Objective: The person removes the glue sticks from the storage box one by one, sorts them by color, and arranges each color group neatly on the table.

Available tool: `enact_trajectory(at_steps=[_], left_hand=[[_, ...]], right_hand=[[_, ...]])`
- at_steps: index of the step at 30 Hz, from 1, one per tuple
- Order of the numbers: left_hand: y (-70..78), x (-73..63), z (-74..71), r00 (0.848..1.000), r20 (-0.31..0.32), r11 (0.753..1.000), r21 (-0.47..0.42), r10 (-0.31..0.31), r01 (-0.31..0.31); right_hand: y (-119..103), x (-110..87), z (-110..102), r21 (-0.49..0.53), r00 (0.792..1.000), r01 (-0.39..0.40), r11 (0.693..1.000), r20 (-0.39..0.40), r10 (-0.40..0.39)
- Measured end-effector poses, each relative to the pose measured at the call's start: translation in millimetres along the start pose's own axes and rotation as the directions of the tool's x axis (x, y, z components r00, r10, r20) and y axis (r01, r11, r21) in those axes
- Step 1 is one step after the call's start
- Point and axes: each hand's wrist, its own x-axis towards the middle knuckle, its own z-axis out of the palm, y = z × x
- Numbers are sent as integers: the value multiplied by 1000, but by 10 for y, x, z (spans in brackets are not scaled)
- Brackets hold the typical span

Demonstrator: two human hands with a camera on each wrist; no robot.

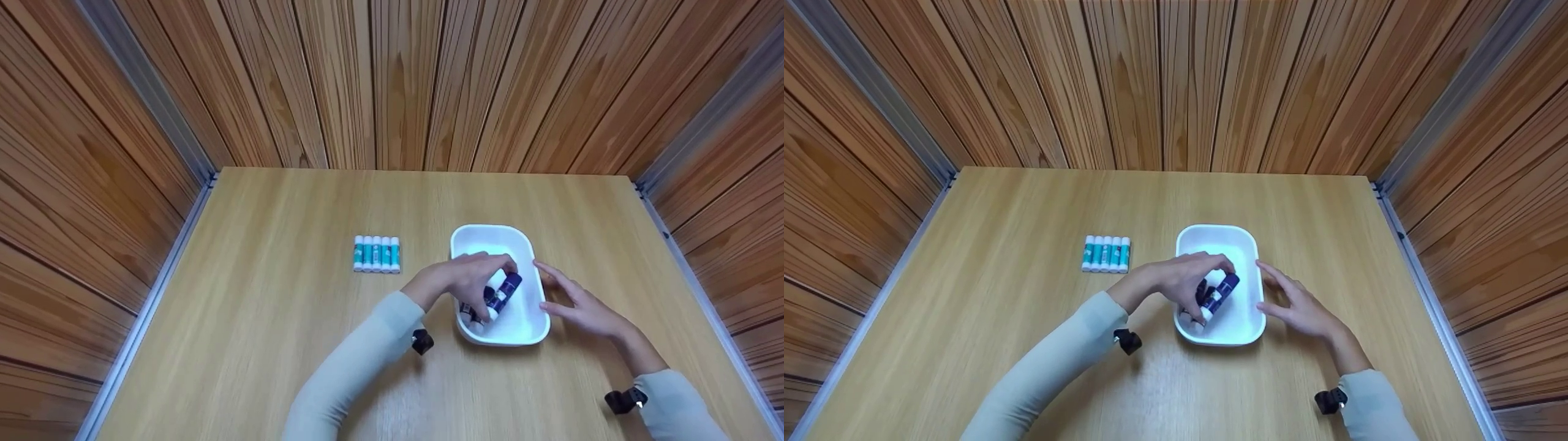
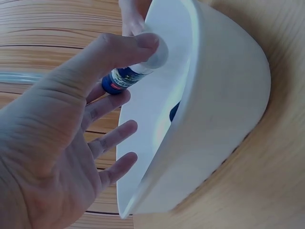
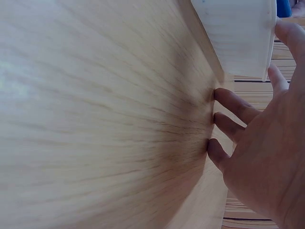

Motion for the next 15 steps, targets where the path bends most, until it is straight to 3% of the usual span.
enact_trajectory(at_steps=[8,15], left_hand=[[-105,-217,-51,994,-99,998,-32,44,-48],[-199,-391,-94,986,-163,997,-55,40,-49]], right_hand=[[27,4,12,-9,1000,-15,1000,-7,14],[84,10,9,2,1000,26,1000,5,-26]])
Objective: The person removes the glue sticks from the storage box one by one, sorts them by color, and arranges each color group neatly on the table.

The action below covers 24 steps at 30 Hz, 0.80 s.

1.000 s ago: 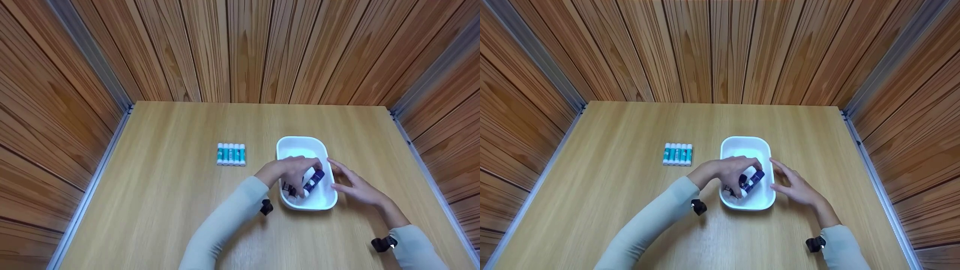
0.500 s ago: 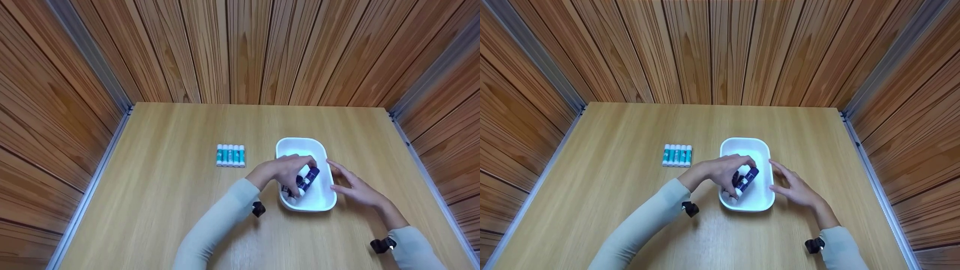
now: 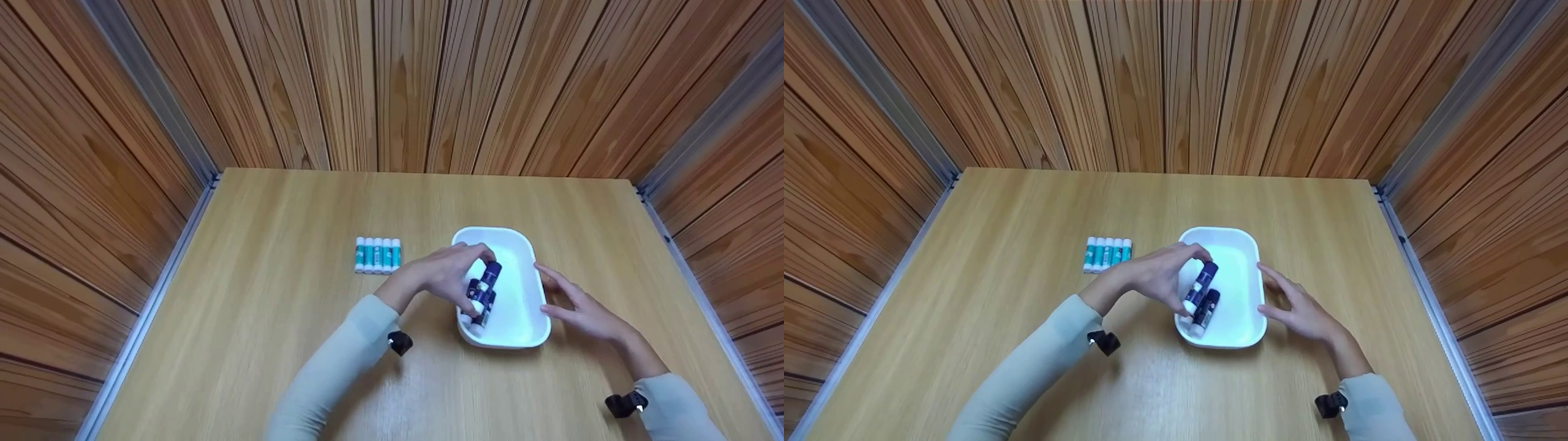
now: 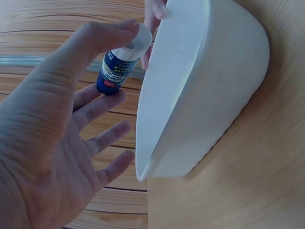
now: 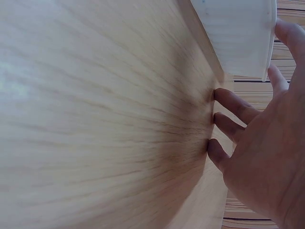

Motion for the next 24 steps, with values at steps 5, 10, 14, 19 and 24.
enact_trajectory(at_steps=[5,10,14,19,24], left_hand=[[-49,-106,-30,1000,-28,1000,-25,-13,12],[-125,-206,-62,998,-65,999,-46,-7,4],[-198,-290,-68,995,-103,999,-51,-6,1],[-282,-407,-73,986,-164,999,-37,5,-11],[-352,-529,-88,974,-225,999,-36,3,-11]], right_hand=[[-23,2,12,-3,999,-36,999,-7,36],[-47,7,10,-25,1000,-22,999,-17,21],[-50,-2,9,-20,999,-30,999,-18,30],[-47,-5,9,-27,999,-33,999,-23,32],[-81,-9,5,-61,999,-21,998,-34,19]])
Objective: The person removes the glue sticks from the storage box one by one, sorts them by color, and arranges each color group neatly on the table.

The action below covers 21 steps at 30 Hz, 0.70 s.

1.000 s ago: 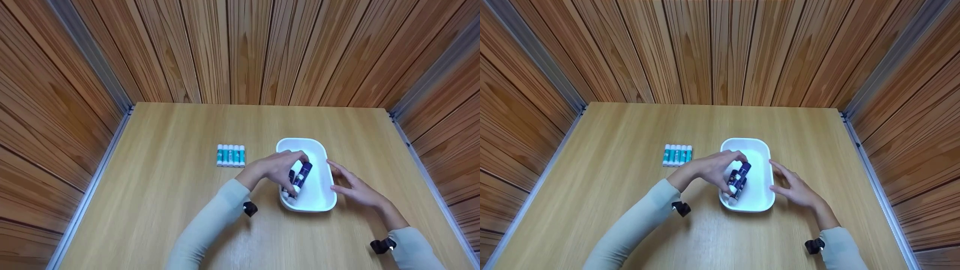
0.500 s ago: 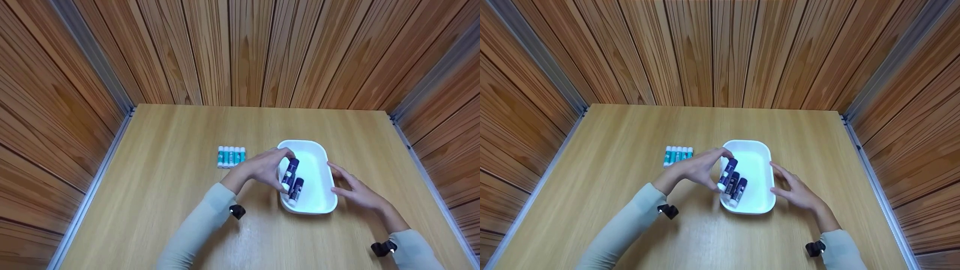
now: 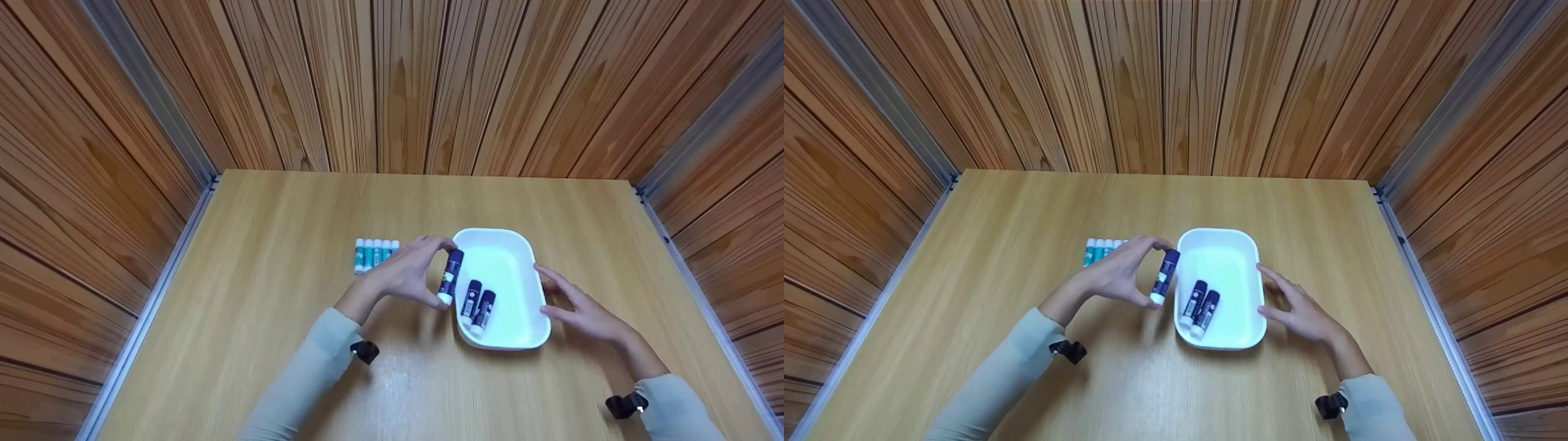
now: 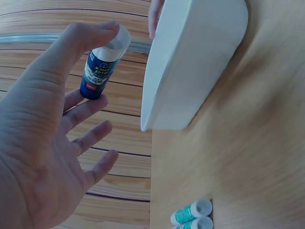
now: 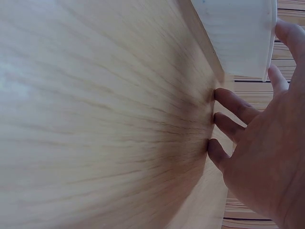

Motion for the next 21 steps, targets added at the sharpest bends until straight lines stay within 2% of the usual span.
enact_trajectory(at_steps=[7,12,21], left_hand=[[-119,-173,-50,997,-63,999,8,-40,41],[-216,-302,-76,993,-84,996,7,-87,88],[-357,-554,-156,982,-121,989,-54,-142,137]], right_hand=[[15,4,-4,40,1000,23,999,9,-23],[40,15,4,30,1000,16,999,11,-16],[34,15,4,1,1000,1,1000,10,-1]])
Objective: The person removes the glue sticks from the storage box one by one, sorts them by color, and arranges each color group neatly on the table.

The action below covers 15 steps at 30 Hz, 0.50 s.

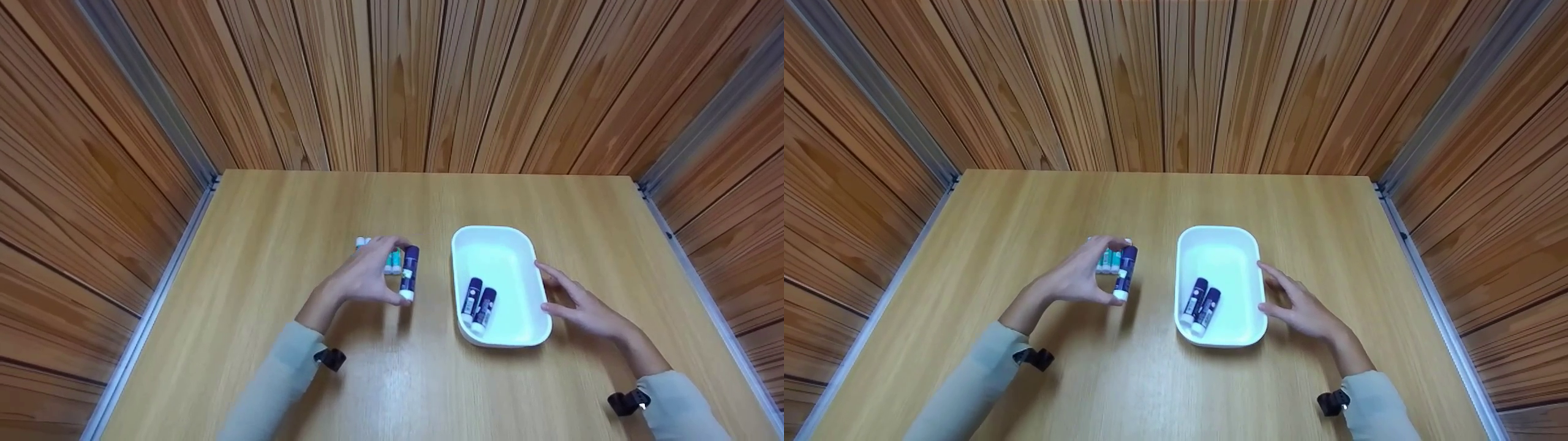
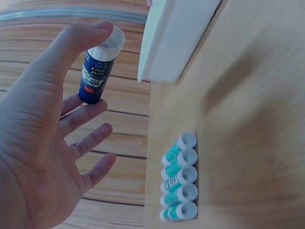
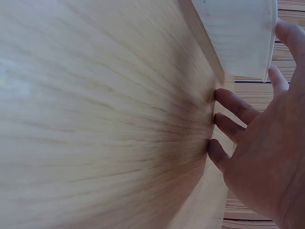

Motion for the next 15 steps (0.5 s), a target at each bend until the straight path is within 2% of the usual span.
enact_trajectory(at_steps=[7,15], left_hand=[[-106,-113,-16,999,-40,1000,-8,-24,24],[-236,-248,147,997,-76,999,-13,-32,31]], right_hand=[[-6,-10,-6,22,1000,20,1000,-18,-19],[-26,-2,-7,28,1000,8,1000,-4,-7]])
